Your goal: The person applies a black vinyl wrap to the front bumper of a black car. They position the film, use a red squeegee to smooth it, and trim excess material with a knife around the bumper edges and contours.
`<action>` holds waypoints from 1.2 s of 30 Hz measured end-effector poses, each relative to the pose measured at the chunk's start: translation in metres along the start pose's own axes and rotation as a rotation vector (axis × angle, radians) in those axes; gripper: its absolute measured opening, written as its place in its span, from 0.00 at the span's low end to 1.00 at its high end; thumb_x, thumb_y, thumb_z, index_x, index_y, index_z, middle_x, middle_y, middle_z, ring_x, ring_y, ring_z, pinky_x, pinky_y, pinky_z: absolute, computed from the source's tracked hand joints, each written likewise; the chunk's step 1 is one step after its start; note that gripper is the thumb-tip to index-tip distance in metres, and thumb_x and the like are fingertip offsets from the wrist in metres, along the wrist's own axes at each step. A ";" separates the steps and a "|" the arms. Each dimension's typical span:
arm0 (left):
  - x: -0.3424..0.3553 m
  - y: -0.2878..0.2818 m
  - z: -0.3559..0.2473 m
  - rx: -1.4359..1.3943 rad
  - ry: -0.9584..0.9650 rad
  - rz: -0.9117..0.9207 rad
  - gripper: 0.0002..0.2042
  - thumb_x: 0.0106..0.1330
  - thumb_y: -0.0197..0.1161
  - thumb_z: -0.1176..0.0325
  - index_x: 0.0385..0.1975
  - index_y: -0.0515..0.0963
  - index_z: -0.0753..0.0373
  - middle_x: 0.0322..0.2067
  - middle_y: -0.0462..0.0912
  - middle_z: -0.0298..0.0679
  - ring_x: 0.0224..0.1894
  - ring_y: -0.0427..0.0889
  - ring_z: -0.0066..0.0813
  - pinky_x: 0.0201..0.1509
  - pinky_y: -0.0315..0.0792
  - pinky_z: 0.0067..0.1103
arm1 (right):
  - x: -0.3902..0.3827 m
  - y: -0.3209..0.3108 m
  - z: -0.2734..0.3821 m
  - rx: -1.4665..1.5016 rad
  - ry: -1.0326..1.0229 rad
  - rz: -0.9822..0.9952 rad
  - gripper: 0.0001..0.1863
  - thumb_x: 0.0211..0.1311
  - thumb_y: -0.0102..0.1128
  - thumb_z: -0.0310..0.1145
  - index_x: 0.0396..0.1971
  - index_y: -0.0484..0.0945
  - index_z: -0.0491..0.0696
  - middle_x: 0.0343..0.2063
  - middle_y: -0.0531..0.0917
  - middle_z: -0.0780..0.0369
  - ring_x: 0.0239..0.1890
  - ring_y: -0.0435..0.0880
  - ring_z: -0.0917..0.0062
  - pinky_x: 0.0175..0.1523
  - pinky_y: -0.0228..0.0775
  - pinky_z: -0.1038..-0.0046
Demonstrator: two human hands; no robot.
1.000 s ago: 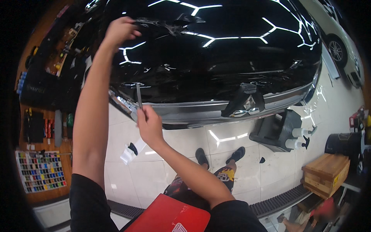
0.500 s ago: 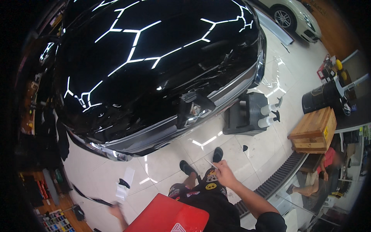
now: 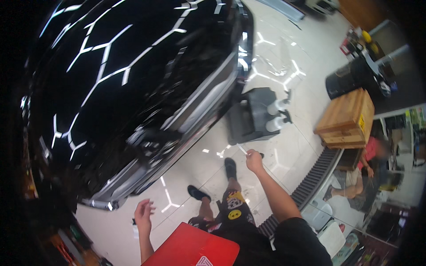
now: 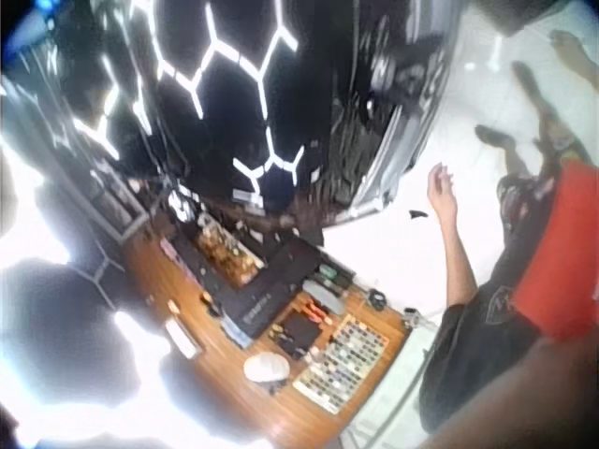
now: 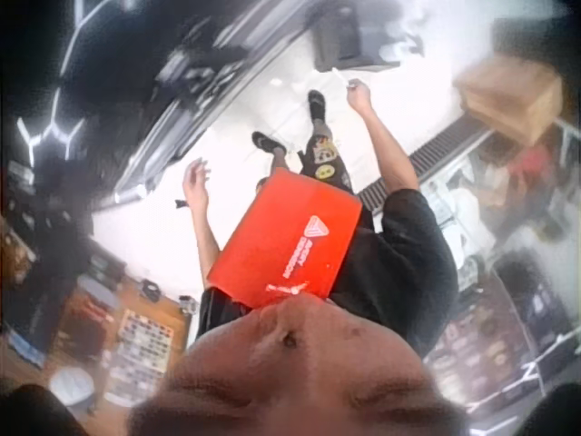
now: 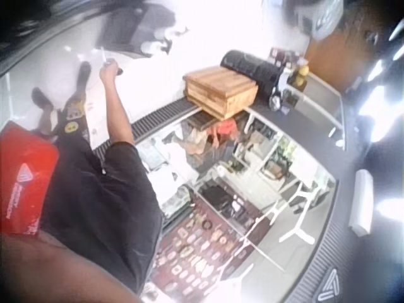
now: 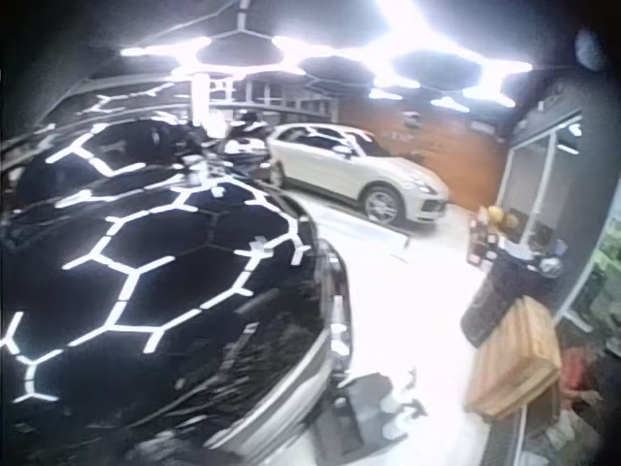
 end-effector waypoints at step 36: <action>0.133 0.010 -0.256 0.637 0.828 -0.672 0.18 0.53 0.82 0.72 0.44 0.88 0.55 0.41 0.74 0.38 0.50 0.71 0.37 0.54 0.62 0.32 | -0.089 -0.120 0.528 0.286 -1.200 0.580 0.08 0.63 0.70 0.22 0.39 0.80 0.43 0.43 0.88 0.51 0.45 0.89 0.58 0.48 0.83 0.63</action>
Point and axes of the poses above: each hand's wrist, its own x-axis towards the middle knuckle, its own y-axis out of the palm, z = x × y, the point moved 4 cm from there along x, towards the middle knuckle
